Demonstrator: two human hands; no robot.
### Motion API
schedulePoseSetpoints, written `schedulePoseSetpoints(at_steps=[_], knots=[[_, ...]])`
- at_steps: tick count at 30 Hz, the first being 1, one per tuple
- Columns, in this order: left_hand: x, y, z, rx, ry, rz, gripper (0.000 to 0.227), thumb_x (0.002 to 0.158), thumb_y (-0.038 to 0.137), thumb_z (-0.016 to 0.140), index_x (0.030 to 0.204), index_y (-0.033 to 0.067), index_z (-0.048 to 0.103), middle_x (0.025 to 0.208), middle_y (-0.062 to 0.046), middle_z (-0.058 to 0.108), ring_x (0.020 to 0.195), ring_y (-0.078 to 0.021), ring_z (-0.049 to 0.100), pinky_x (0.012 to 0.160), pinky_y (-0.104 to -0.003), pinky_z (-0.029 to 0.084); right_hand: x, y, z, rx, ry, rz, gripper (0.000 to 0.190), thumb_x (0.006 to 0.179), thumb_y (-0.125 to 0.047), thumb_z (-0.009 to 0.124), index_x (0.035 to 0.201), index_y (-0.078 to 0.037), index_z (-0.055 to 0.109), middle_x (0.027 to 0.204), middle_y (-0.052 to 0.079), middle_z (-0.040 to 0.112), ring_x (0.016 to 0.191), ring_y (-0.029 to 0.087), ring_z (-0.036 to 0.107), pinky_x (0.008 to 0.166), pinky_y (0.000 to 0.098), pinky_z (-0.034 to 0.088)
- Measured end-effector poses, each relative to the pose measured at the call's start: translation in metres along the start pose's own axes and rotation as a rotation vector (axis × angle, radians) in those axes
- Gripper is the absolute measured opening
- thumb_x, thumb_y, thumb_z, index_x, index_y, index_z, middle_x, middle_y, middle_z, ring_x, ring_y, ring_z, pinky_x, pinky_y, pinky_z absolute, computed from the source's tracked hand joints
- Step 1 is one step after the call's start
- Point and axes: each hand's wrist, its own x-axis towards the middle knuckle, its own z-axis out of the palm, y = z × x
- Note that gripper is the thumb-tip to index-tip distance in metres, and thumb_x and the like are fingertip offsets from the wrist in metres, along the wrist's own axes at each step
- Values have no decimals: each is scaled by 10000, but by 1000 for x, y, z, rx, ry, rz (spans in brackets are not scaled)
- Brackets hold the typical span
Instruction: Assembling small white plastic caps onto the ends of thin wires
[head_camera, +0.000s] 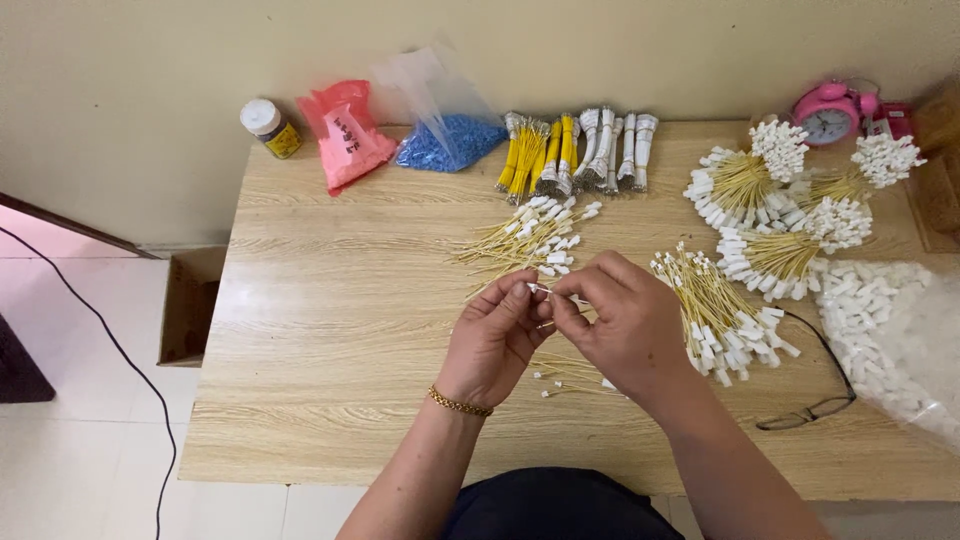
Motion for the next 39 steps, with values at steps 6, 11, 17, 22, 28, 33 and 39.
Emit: schedulePoseSetpoints(at_steps=[6,11,17,22,28,33,39], knots=[[11,-8,-14,100,11,45,174,955,105,580,1100,30,640,904,-123,701,788,-202,719,751,-312,603,4,5,2,39,-46,-22,152,749,-11,729,745,-143,653,632,26,525,612,229,626,564,309,508],[18,-14,-21,152,68,85,170,950,89,590,1086,-2,640,889,-127,701,775,-200,717,740,-316,605,0,13,13,60,-27,18,150,778,-44,721,759,-177,652,652,-2,520,628,185,622,596,267,509],[21,-11,-24,124,87,51,151,953,89,583,1071,19,644,894,-125,709,797,-205,722,748,-315,606,3,12,12,295,-131,202,61,826,-60,700,806,-114,678,709,87,583,623,250,619,582,331,499],[19,-4,-18,-27,67,-8,159,949,98,590,1083,28,640,894,-132,715,800,-240,724,749,-346,614,0,8,6,450,-134,261,82,903,-112,657,848,-132,715,771,46,589,540,127,529,557,283,481],[14,-2,-12,-73,41,-60,147,947,115,600,1072,54,649,907,-113,725,828,-229,727,769,-343,613,-6,9,0,376,-159,188,57,850,-67,705,905,-79,718,906,91,616,695,206,637,621,289,518],[10,1,-7,-65,43,-68,163,944,112,605,1088,50,649,910,-107,727,805,-204,725,766,-346,614,-9,18,6,226,-78,63,61,819,-75,730,852,-87,680,905,60,651,771,217,662,678,307,543],[5,2,-1,-52,55,-68,167,941,111,607,1090,50,649,908,-106,729,804,-196,724,771,-349,619,-5,18,9,166,-14,23,92,794,-24,731,797,-83,660,869,51,637,813,246,671,703,334,548]])
